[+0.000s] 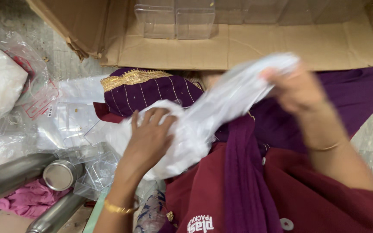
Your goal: The person sits on the floor and repeatedly picks up clear plastic containers from a large cardboard box. They place each container into a white plastic bag, then set the bag aside. The process is repeated for multiple containers.
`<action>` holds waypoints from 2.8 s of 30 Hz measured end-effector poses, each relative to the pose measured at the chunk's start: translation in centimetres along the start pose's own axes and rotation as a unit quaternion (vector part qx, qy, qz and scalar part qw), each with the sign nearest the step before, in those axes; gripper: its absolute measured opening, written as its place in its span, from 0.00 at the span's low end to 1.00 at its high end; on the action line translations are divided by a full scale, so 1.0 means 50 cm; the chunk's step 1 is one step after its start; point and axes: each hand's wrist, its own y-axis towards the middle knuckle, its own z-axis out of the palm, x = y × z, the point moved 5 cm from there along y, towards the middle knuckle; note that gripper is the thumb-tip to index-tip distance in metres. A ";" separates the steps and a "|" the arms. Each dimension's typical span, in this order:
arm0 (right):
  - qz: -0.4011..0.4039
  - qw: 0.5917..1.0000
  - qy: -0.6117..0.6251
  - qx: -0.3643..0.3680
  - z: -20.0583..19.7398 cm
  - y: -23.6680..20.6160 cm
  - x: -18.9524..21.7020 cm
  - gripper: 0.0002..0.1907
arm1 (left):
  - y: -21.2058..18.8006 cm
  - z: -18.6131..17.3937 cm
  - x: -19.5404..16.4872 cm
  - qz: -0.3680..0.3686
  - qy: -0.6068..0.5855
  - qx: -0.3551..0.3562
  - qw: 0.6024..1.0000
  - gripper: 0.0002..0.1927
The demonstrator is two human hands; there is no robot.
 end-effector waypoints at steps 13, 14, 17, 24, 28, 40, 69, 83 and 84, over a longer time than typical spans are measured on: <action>-0.439 0.699 -0.478 0.302 0.332 -0.066 0.122 0.10 | 0.126 -0.026 0.059 -0.061 -0.688 0.058 0.721 0.32; -0.438 0.688 -0.484 0.318 0.358 -0.075 0.098 0.12 | 0.157 -0.005 0.066 -0.065 -0.691 0.052 0.718 0.26; -0.398 0.690 -0.481 0.367 0.379 -0.106 0.046 0.17 | 0.226 0.052 0.083 -0.056 -0.704 0.028 0.707 0.16; -0.349 0.861 -0.348 0.129 0.238 0.073 0.060 0.27 | 0.221 0.076 0.056 -0.021 -0.705 0.028 0.708 0.14; 0.015 0.974 -0.131 0.183 0.207 0.162 -0.059 0.10 | 0.224 0.038 0.047 0.023 -0.635 0.029 0.772 0.17; -0.407 0.624 -0.658 -0.106 0.136 0.264 0.052 0.26 | 0.325 0.107 0.054 -0.005 -0.731 -0.057 0.680 0.15; -0.235 0.885 -0.402 -0.014 0.170 0.136 -0.023 0.07 | 0.355 0.106 0.080 -0.024 -0.703 -0.293 0.648 0.12; -0.206 0.842 -0.491 -0.088 0.181 0.138 -0.007 0.05 | 0.358 0.102 0.042 -0.017 -0.738 -0.281 0.613 0.14; -0.199 0.843 -0.492 -0.089 0.177 0.139 -0.015 0.05 | 0.358 0.102 0.041 -0.027 -0.736 -0.278 0.617 0.14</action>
